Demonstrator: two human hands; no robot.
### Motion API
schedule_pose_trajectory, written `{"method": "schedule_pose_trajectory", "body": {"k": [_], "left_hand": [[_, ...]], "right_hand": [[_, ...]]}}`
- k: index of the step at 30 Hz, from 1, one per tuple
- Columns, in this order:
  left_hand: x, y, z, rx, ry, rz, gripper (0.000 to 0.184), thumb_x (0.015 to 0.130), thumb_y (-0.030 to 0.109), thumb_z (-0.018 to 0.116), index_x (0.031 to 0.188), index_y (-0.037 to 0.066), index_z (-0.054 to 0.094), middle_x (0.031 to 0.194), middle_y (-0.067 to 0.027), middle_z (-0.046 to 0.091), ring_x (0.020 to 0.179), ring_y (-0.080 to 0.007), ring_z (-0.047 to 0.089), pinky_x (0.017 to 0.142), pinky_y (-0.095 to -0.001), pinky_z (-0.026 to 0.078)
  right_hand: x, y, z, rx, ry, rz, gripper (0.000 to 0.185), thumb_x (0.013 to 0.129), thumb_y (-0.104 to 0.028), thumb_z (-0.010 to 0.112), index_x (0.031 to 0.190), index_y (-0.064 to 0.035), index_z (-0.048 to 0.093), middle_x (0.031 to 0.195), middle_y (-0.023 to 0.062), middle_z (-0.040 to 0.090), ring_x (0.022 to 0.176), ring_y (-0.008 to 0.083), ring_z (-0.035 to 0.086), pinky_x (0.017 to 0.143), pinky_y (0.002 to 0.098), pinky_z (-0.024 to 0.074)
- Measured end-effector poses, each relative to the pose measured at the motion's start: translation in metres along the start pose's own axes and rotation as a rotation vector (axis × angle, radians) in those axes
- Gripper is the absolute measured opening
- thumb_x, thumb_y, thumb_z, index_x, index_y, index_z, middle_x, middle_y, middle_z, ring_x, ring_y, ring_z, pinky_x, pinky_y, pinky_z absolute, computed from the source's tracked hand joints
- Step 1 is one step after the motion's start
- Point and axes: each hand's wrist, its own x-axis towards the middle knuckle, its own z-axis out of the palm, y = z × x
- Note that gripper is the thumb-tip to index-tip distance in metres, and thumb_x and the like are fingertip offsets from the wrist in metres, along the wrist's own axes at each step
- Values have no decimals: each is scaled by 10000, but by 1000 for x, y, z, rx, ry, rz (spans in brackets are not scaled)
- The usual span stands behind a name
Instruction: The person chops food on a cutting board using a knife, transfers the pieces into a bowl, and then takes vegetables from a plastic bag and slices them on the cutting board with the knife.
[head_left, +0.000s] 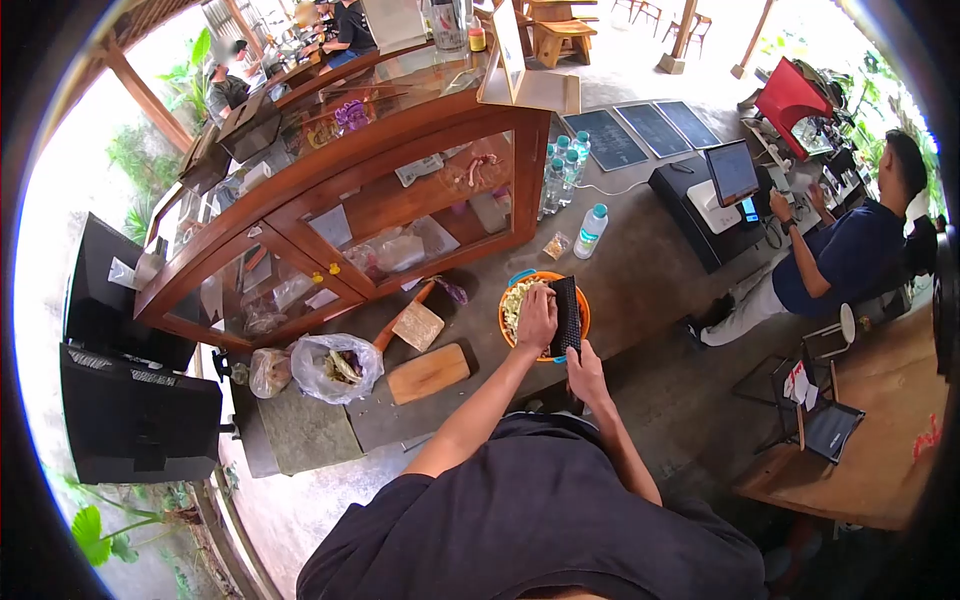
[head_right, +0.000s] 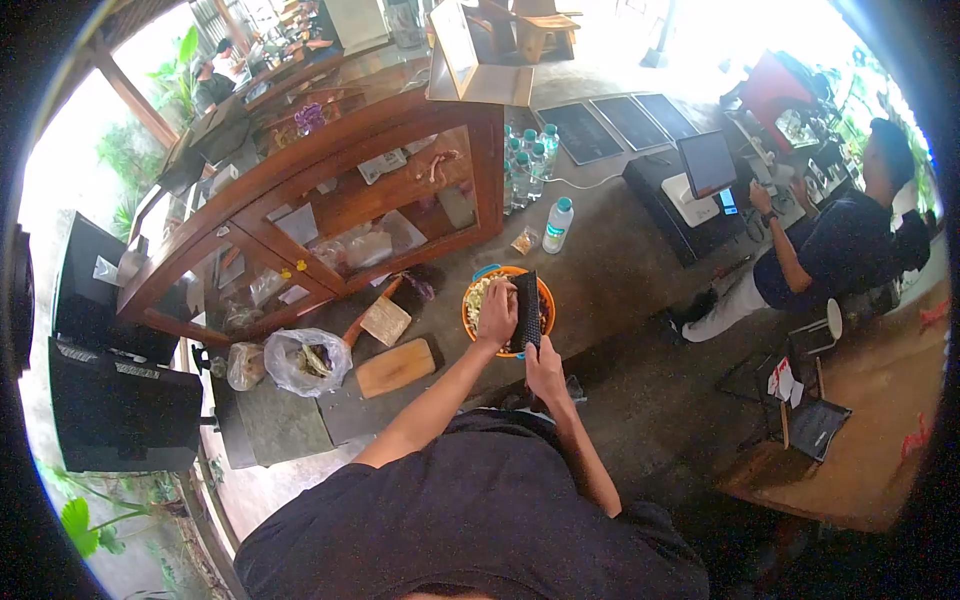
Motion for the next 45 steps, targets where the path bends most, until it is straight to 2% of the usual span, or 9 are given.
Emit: {"method": "schedule_pose_trajectory", "body": {"k": [3, 5, 6, 8, 15, 25, 36, 40, 45], "left_hand": [[-3, -6, -4, 3, -45, -29, 118, 931, 71, 533, 1036, 20, 516, 1040, -195, 542, 1005, -401, 527, 899, -480, 435], [-6, -9, -5, 22, -64, -14, 130, 936, 81, 528, 1050, 20, 519, 1049, -197, 543, 1003, -401, 527, 902, -481, 435], [-9, -12, -4, 41, -84, 3, 143, 940, 90, 523, 1065, 19, 523, 1058, -199, 545, 1002, -400, 527, 906, -481, 434], [-13, -18, -1, 55, -87, 28, 166, 942, 107, 526, 1082, 18, 536, 1084, -192, 555, 1023, -392, 531, 925, -477, 433], [-12, -11, -8, 139, -138, 90, 251, 927, 139, 562, 1133, 5, 615, 1204, -127, 607, 1161, -327, 537, 1039, -435, 410], [-13, -20, -1, 158, -157, 128, 299, 920, 134, 563, 1172, -10, 638, 1176, -138, 644, 1149, -320, 559, 1043, -438, 404], [-9, -16, -3, 56, -139, -15, 370, 969, 189, 498, 1266, -2, 605, 1257, -182, 624, 1217, -336, 543, 1067, -435, 386], [-12, -14, -8, 48, -195, -15, 432, 982, 262, 513, 1303, -18, 584, 1353, -210, 571, 1297, -372, 489, 1117, -446, 333], [-18, 9, -15, 136, -109, 37, 507, 895, 312, 666, 1323, 57, 574, 1360, -141, 563, 1279, -369, 492, 1128, -564, 293]], "right_hand": [[-6, -12, -7, 58, -6, 39, 200, 1005, -192, 505, 925, -25, 432, 608, 98, 532, 410, 190, 537, 404, 354, 446], [-8, -16, -11, 10, -4, 13, 233, 1009, -200, 496, 938, 11, 426, 636, 197, 577, 452, 262, 594, 423, 392, 453], [-9, -16, -11, 10, -6, 14, 233, 1009, -200, 496, 938, 11, 426, 636, 197, 577, 452, 262, 594, 423, 392, 453], [-11, -15, -11, 28, 30, -2, 208, 1006, -187, 504, 898, -33, 415, 590, 77, 517, 404, 183, 538, 391, 353, 437], [-2, 3, -10, 72, 50, 30, 215, 1018, -188, 490, 891, -33, 413, 585, 65, 498, 387, 170, 520, 358, 335, 411], [1, 22, -11, 130, -17, 20, 220, 1022, -207, 488, 891, -48, 410, 631, 59, 490, 394, 157, 507, 350, 325, 406], [1, 22, -27, 335, -40, 99, 221, 1031, -216, 488, 894, -61, 409, 633, 23, 462, 386, 119, 470, 339, 292, 392], [-5, 8, -28, 207, -34, 30, 201, 1021, -199, 499, 906, -54, 419, 636, 27, 467, 384, 127, 471, 334, 300, 384], [3, 1, -27, 162, -54, 56, 199, 1017, -193, 501, 902, -55, 415, 637, 34, 477, 385, 131, 485, 330, 307, 385]]}}
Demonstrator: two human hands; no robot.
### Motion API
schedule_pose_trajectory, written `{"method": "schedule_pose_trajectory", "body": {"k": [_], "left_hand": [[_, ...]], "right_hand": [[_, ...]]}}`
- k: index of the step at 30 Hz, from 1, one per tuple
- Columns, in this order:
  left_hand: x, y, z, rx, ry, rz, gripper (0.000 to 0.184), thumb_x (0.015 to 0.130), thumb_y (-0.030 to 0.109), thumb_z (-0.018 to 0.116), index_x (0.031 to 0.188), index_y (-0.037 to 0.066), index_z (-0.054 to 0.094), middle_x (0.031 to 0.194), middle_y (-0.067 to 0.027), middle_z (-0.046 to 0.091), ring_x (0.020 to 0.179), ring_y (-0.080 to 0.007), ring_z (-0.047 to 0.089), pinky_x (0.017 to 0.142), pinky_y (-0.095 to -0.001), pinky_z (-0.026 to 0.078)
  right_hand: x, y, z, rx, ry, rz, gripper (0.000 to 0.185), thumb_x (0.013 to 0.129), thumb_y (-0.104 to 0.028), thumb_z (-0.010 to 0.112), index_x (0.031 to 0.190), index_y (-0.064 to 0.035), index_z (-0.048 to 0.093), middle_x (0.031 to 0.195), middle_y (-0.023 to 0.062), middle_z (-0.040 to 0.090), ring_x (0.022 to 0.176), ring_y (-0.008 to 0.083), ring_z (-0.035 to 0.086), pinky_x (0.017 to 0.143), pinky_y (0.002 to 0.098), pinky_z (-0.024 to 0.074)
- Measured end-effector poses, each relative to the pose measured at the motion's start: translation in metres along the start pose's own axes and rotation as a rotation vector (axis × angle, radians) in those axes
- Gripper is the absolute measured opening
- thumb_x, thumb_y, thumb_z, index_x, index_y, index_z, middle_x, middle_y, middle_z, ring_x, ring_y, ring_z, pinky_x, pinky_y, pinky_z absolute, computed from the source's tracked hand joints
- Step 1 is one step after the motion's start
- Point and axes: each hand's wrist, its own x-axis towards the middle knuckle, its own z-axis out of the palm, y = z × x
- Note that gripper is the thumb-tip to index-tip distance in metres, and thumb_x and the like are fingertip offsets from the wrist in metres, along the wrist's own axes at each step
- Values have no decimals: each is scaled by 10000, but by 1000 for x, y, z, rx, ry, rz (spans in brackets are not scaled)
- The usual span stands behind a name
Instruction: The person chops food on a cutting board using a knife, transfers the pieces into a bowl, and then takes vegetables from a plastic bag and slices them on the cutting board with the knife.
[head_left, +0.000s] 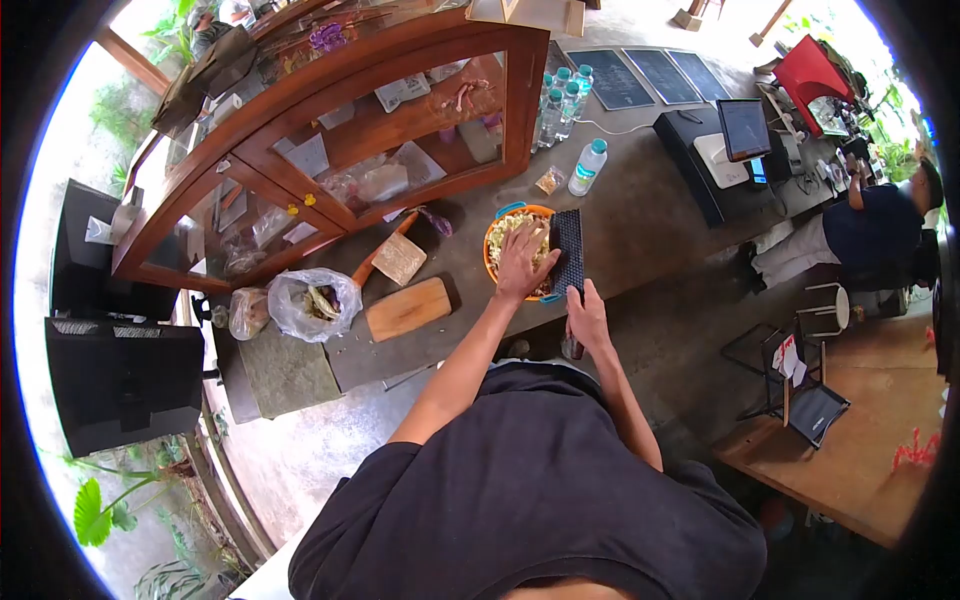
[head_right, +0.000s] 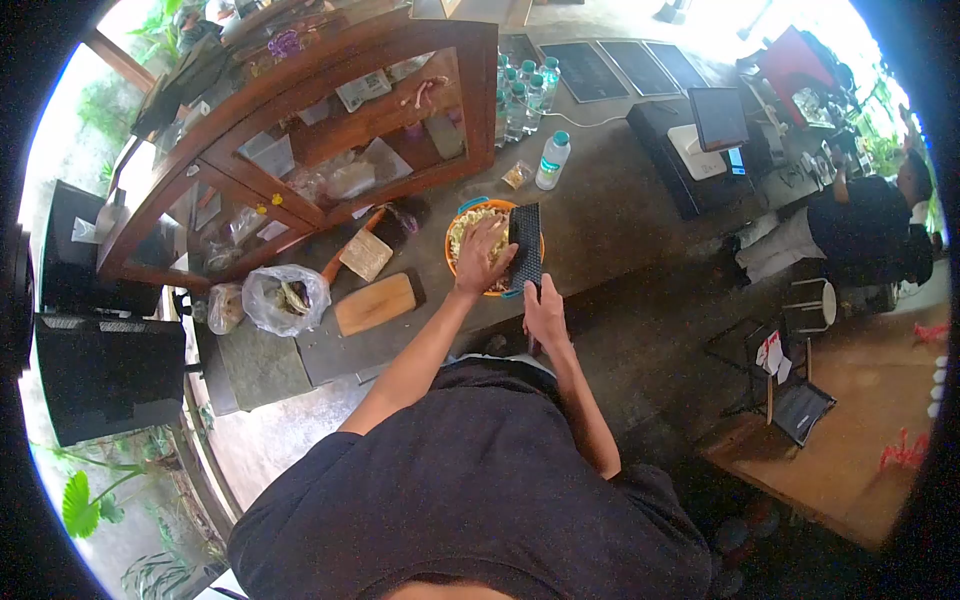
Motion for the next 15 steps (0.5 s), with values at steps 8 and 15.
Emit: {"method": "schedule_pose_trajectory", "body": {"k": [8, 15], "left_hand": [[-6, 1, 5, -10, 94, -40, 338, 829, 78, 671, 1166, 76, 647, 1211, -112, 609, 1209, -320, 536, 1127, -536, 326], [-9, 8, -6, -17, 178, -11, 197, 793, 52, 717, 979, 71, 653, 1091, -90, 640, 1072, -310, 597, 1085, -519, 368]], "right_hand": [[6, -7, 2, -6, -23, -29, 209, 1020, -192, 495, 895, -55, 399, 636, 34, 481, 384, 131, 486, 329, 303, 398], [3, -3, -2, 34, 5, -40, 226, 1023, -200, 500, 882, -59, 393, 637, 27, 464, 383, 118, 472, 323, 292, 390]]}}
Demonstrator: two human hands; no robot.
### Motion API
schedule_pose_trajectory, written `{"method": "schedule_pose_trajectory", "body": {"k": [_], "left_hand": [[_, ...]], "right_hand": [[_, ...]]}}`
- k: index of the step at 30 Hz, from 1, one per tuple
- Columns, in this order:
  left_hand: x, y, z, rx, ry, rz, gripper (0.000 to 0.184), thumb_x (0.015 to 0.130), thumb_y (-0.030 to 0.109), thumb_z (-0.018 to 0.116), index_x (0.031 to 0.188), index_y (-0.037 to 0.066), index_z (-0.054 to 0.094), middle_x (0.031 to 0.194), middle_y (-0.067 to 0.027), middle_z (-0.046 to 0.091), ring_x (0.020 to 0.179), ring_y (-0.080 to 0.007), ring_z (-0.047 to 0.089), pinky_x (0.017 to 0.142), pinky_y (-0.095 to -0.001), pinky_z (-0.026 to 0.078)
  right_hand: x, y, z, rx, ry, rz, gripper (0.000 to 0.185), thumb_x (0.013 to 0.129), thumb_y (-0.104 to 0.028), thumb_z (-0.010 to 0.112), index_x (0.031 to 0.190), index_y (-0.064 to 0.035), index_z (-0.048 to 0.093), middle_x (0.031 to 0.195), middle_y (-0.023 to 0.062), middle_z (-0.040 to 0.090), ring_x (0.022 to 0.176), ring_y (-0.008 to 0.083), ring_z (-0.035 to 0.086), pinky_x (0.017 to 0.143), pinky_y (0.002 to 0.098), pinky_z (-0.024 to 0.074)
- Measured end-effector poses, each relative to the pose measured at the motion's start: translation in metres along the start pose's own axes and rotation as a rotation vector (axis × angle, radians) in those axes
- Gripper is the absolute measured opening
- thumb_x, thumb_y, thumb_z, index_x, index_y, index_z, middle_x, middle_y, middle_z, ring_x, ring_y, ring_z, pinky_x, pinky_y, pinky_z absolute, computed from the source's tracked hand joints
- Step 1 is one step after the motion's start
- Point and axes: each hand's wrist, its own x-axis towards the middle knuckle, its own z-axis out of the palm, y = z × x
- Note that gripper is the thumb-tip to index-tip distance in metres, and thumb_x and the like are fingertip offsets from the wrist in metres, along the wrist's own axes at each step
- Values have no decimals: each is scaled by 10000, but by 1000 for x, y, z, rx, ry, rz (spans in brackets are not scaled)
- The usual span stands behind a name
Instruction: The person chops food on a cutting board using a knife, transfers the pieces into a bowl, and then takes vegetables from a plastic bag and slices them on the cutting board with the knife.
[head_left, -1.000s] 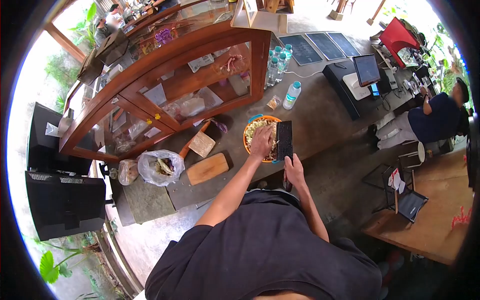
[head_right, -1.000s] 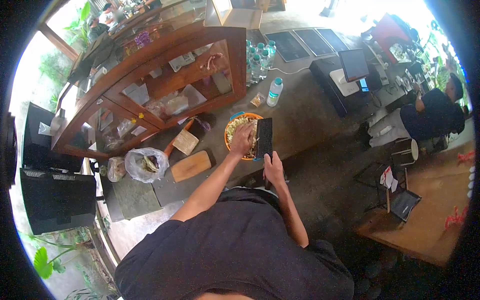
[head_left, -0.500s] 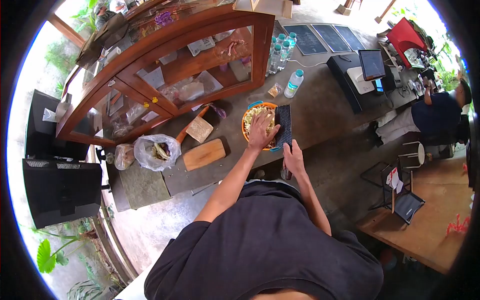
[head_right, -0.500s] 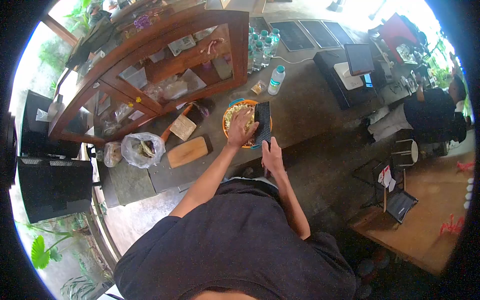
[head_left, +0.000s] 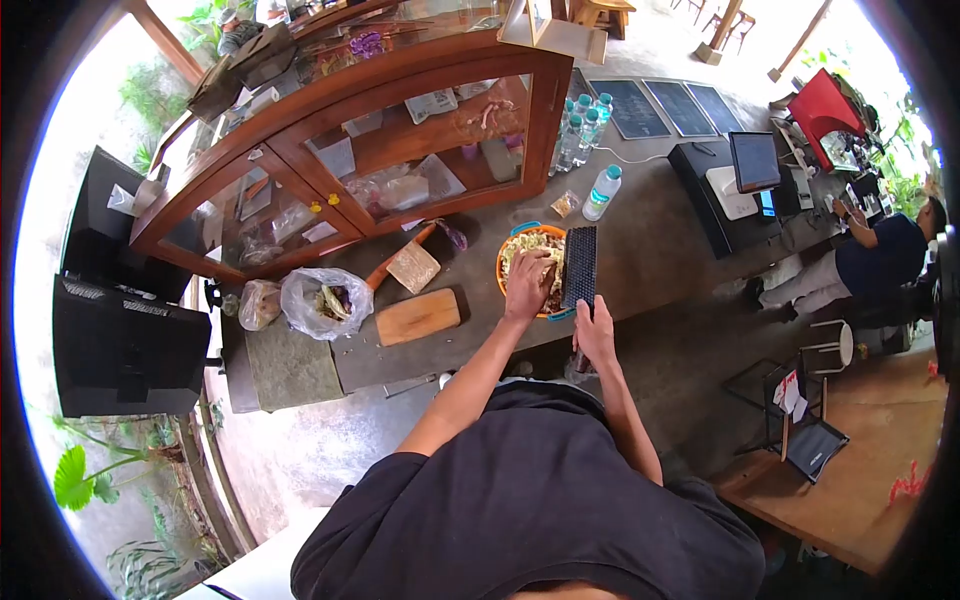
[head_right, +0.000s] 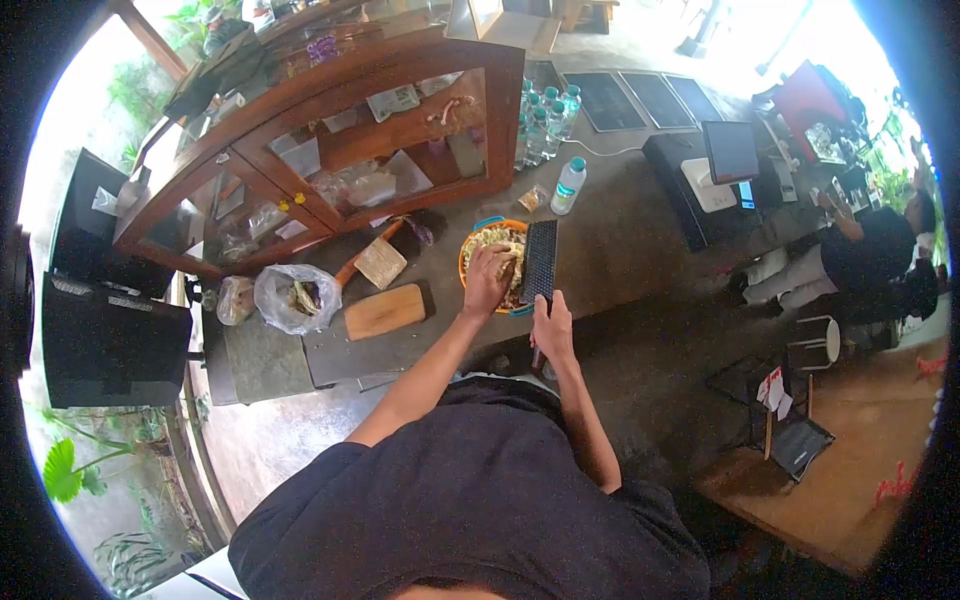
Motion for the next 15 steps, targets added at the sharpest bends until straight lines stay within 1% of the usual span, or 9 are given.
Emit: {"method": "schedule_pose_trajectory", "body": {"k": [2, 3, 4, 5, 7, 9, 11, 14, 15], "left_hand": [[-2, 4, -4, -38, -11, -44, 172, 794, 56, 720, 953, 71, 656, 1077, -88, 644, 1046, -313, 603, 1040, -503, 397], [-2, 3, -6, -39, 25, -5, 163, 783, 57, 728, 930, 68, 658, 1038, -94, 658, 1018, -311, 610, 978, -476, 432], [-2, 1, -8, -38, 22, -12, 163, 783, 57, 728, 930, 68, 658, 1038, -94, 658, 1018, -311, 610, 978, -476, 432], [-3, -2, -10, -64, 41, 7, 165, 777, 57, 731, 926, 66, 660, 1019, -98, 665, 1000, -312, 614, 949, -460, 447], [-8, -7, -18, -38, 82, 26, 138, 770, 59, 734, 892, 56, 669, 971, -107, 680, 938, -314, 625, 868, -426, 479], [-13, -15, -28, -24, 78, -18, 109, 780, 64, 729, 872, 54, 672, 974, -108, 680, 934, -315, 624, 857, -422, 481], [-23, -26, -38, -6, 87, -75, 67, 803, 82, 721, 829, 44, 672, 984, -109, 676, 941, -310, 617, 843, -419, 485], [-42, -42, -57, 2, 54, -171, 77, 814, 92, 723, 835, 38, 673, 986, -101, 673, 938, -304, 610, 840, -416, 482], [-48, -43, -64, -12, 52, -202, 116, 879, 126, 703, 859, 16, 674, 982, -110, 674, 940, -306, 606, 874, -405, 466]], "right_hand": [[0, 1, 1, 21, -1, 2, 233, 1025, -206, 504, 880, -61, 394, 640, 24, 460, 382, 116, 470, 322, 290, 388], [-1, -1, 1, 88, -5, 25, 242, 1028, -223, 504, 891, -51, 403, 644, 32, 455, 398, 125, 477, 339, 306, 399], [-3, -2, 2, 155, -9, 50, 254, 1032, -239, 504, 903, -40, 413, 648, 40, 450, 415, 133, 483, 357, 322, 409], [-4, -2, 2, 188, -25, 55, 261, 1035, -263, 510, 885, -71, 416, 661, 14, 443, 419, 122, 466, 365, 308, 404], [-5, -6, 3, 270, -53, 118, 263, 1034, -268, 514, 880, -79, 416, 665, 8, 447, 430, 121, 473, 381, 308, 411], [-10, -13, 3, 406, -96, 187, 270, 1029, -292, 534, 874, -102, 423, 655, -14, 439, 464, 115, 483, 432, 308, 428], [-15, -20, 6, 427, -106, 229, 272, 1027, -297, 541, 874, -105, 424, 651, -17, 435, 474, 112, 484, 443, 309, 432], [-19, -21, 16, 444, -144, 254, 283, 1022, -315, 555, 875, -112, 424, 647, -24, 430, 487, 105, 483, 449, 307, 431], [-20, -21, 20, 434, -169, 273, 280, 1023, -317, 554, 883, -108, 430, 648, -24, 431, 486, 102, 482, 450, 306, 432]]}}
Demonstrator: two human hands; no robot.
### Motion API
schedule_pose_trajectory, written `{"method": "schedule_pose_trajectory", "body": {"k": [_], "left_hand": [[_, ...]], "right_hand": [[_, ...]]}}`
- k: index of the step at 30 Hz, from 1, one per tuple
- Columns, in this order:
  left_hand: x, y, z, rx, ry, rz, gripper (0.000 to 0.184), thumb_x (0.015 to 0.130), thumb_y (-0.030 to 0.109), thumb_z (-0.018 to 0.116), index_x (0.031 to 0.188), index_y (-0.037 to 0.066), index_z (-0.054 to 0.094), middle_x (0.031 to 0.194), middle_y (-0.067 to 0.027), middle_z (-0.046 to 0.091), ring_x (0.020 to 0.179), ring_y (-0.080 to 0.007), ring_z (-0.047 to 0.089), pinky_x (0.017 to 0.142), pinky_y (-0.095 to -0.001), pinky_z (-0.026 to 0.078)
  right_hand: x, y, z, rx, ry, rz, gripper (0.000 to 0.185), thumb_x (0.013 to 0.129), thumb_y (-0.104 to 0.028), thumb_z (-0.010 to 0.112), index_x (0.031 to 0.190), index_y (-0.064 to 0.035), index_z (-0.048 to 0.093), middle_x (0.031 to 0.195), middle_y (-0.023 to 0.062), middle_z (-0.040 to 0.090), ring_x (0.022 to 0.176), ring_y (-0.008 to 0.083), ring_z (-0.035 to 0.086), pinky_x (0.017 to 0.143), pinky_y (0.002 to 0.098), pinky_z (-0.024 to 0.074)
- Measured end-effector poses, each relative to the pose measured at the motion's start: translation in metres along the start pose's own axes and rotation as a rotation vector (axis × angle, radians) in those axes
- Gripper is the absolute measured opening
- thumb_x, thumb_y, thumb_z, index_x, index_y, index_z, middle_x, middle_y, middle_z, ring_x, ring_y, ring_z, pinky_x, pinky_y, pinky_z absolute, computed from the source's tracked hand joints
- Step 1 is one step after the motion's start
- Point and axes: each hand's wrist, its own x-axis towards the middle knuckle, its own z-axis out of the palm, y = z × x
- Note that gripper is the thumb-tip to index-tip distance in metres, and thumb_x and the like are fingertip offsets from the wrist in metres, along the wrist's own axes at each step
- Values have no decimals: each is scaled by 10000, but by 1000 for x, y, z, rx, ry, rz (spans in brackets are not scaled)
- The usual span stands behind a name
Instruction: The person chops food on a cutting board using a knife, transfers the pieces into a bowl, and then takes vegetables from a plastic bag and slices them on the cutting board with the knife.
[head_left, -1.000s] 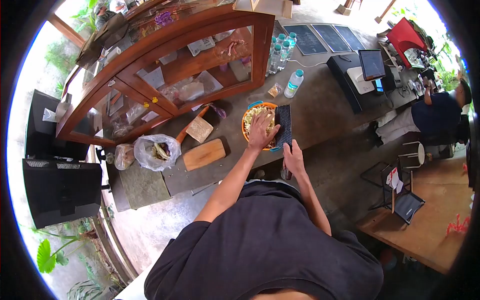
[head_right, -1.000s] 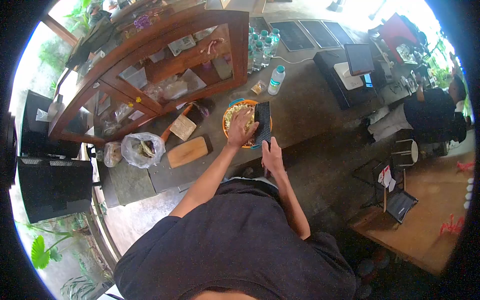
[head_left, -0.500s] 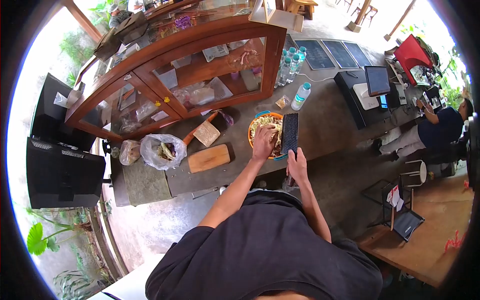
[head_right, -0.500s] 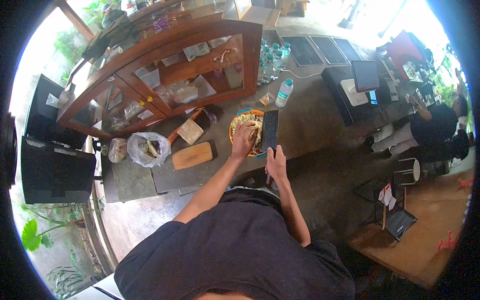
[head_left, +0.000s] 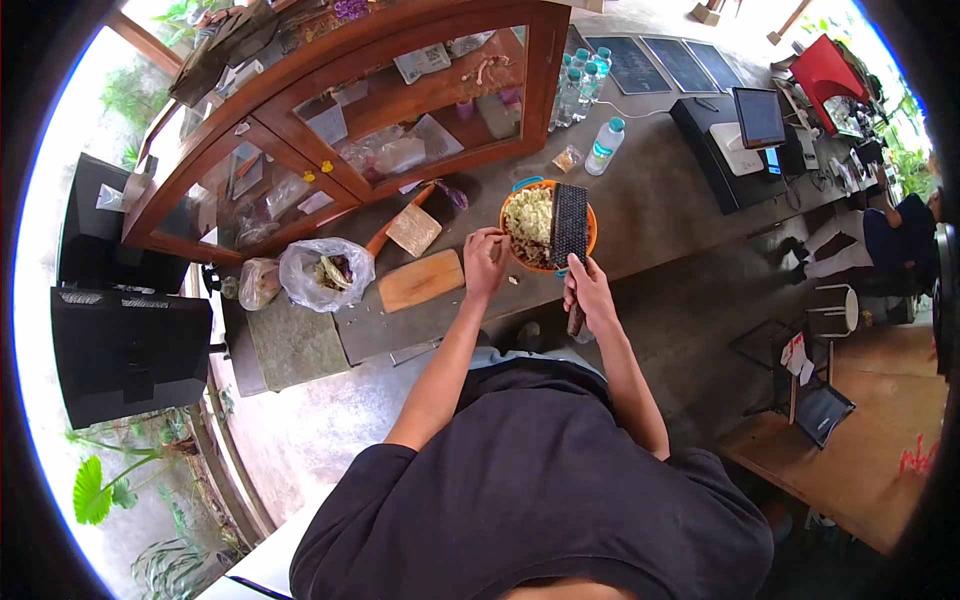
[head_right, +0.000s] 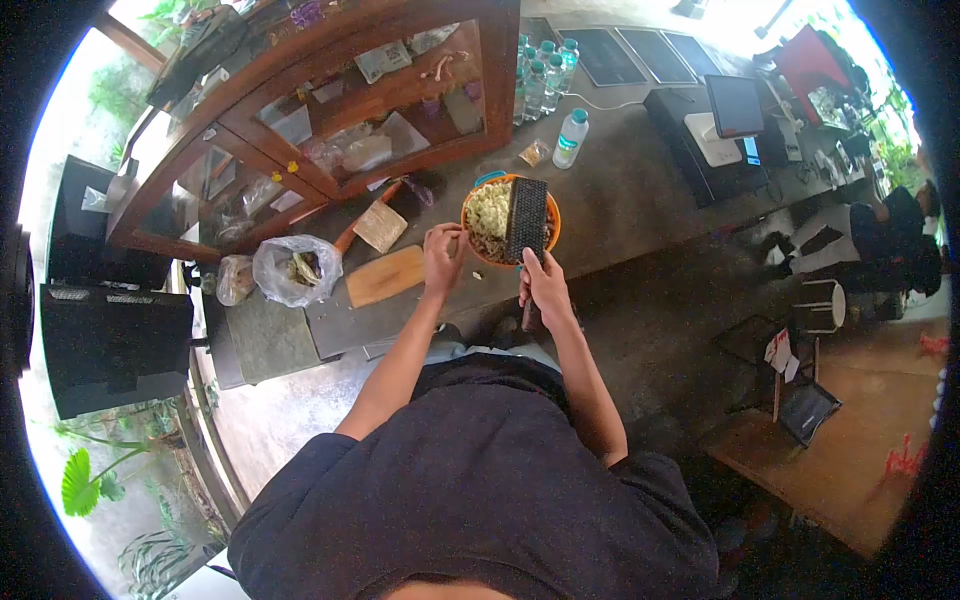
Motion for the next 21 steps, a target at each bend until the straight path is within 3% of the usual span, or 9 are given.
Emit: {"method": "schedule_pose_trajectory", "body": {"k": [8, 10, 14, 16, 19, 21], "left_hand": [[-31, -35, -39, 38, -5, -5, 74, 850, 70, 715, 847, 32, 650, 916, -103, 671, 837, -305, 619, 763, -407, 489], [-42, -47, -43, 53, -111, -38, 120, 829, 102, 731, 796, 45, 631, 846, -97, 651, 800, -288, 627, 777, -407, 474], [-59, -66, -51, 69, -105, -66, 118, 846, 130, 720, 810, 49, 642, 775, -116, 647, 724, -303, 632, 709, -409, 492], [-66, -76, -59, 81, -87, -286, 138, 882, 167, 690, 835, 42, 654, 742, -129, 661, 664, -309, 641, 651, -406, 507], [-64, -86, -78, 106, 12, -321, 172, 907, 199, 668, 859, 34, 666, 762, -140, 685, 664, -303, 663, 625, -406, 519], [-64, -92, -91, 106, -33, -411, 194, 910, 213, 665, 868, 24, 670, 788, -145, 698, 684, -294, 681, 642, -405, 527]], "right_hand": [[5, 25, 40, -108, -147, -5, 278, 1030, -329, 533, 917, -87, 456, 658, -26, 453, 468, 95, 497, 430, 288, 439], [7, 29, 49, -130, -167, 19, 291, 1034, -339, 521, 897, -91, 452, 657, -24, 457, 463, 99, 496, 433, 292, 443], [17, 39, 67, -230, -258, 83, 305, 1032, -343, 525, 855, -114, 428, 658, -33, 451, 473, 92, 489, 430, 276, 440], [27, 55, 79, -267, -260, 94, 307, 1033, -345, 522, 854, -113, 430, 656, -32, 451, 481, 94, 494, 437, 277, 444], [50, 87, 94, -329, -271, 93, 305, 1033, -348, 517, 872, -94, 464, 661, -23, 476, 509, 99, 515, 475, 282, 456], [62, 102, 104, -442, -259, 51, 315, 1025, -356, 530, 968, -48, 496, 669, 8, 506, 539, 130, 540, 543, 330, 476]]}}
